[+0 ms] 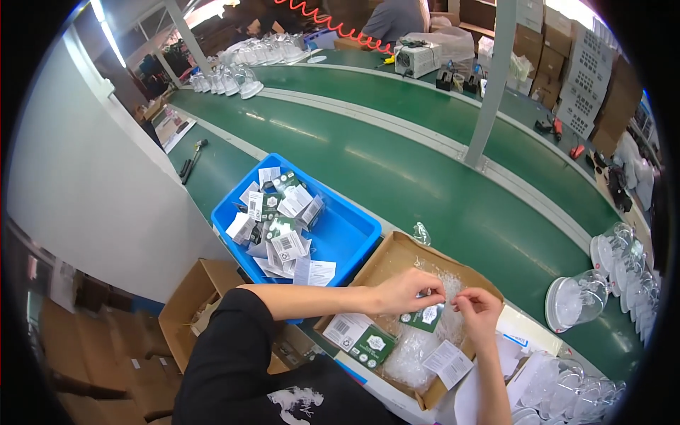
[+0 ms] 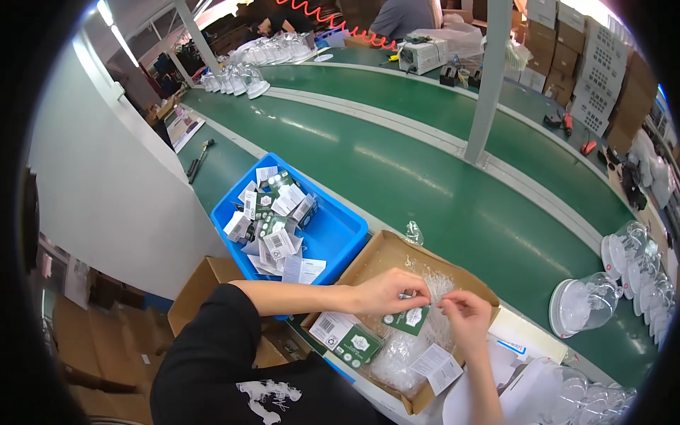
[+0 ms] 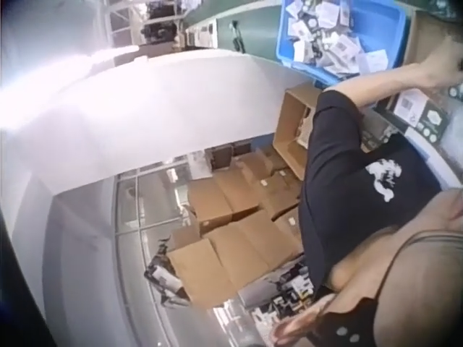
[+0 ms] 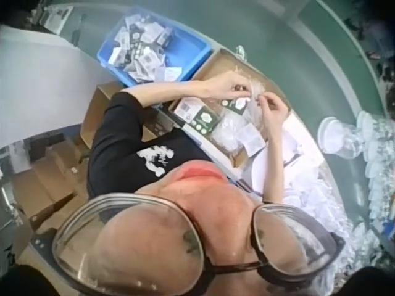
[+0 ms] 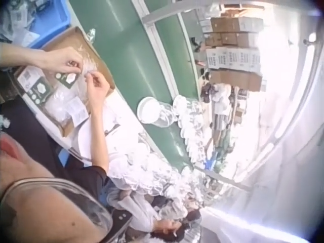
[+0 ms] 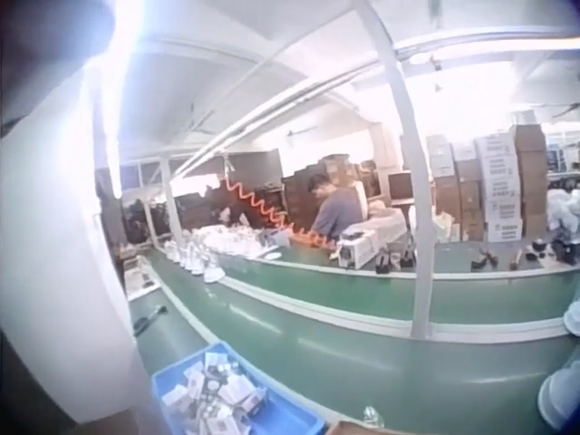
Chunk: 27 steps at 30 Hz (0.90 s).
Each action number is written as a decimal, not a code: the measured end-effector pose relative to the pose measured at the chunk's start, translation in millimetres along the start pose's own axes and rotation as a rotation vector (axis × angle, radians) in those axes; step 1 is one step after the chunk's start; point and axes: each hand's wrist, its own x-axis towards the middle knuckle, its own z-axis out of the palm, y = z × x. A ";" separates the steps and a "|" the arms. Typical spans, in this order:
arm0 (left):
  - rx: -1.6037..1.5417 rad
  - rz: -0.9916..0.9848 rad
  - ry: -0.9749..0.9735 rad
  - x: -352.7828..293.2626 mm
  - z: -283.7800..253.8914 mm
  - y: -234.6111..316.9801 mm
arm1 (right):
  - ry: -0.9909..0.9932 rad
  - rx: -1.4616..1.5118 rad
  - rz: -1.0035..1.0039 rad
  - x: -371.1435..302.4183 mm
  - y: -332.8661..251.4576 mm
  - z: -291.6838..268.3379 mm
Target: Assembling and packaging small electronic components into light fixture globes on an assembly line.
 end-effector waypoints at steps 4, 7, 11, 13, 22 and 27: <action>0.005 0.006 0.019 -7.5 -3.0 -7.3 | -0.093 -0.544 -0.295 1.9 -17.7 22.0; -0.005 -0.016 -0.052 -5.2 -1.2 -4.9 | -0.076 -0.603 -0.344 -3.2 -19.0 20.0; 0.021 0.061 -0.012 -3.5 2.1 -8.5 | -0.064 -0.635 -0.390 -5.5 -19.1 17.6; -0.004 -0.001 0.000 -6.0 4.5 -4.6 | 0.030 -0.636 -0.313 -5.5 -17.1 22.2; -0.089 -0.033 0.132 0.3 -3.0 -8.4 | 0.048 -0.610 -0.320 -1.4 -13.5 19.1; -0.138 -0.063 0.012 -1.9 3.9 -6.4 | 0.004 -0.713 -0.423 1.3 -12.4 19.5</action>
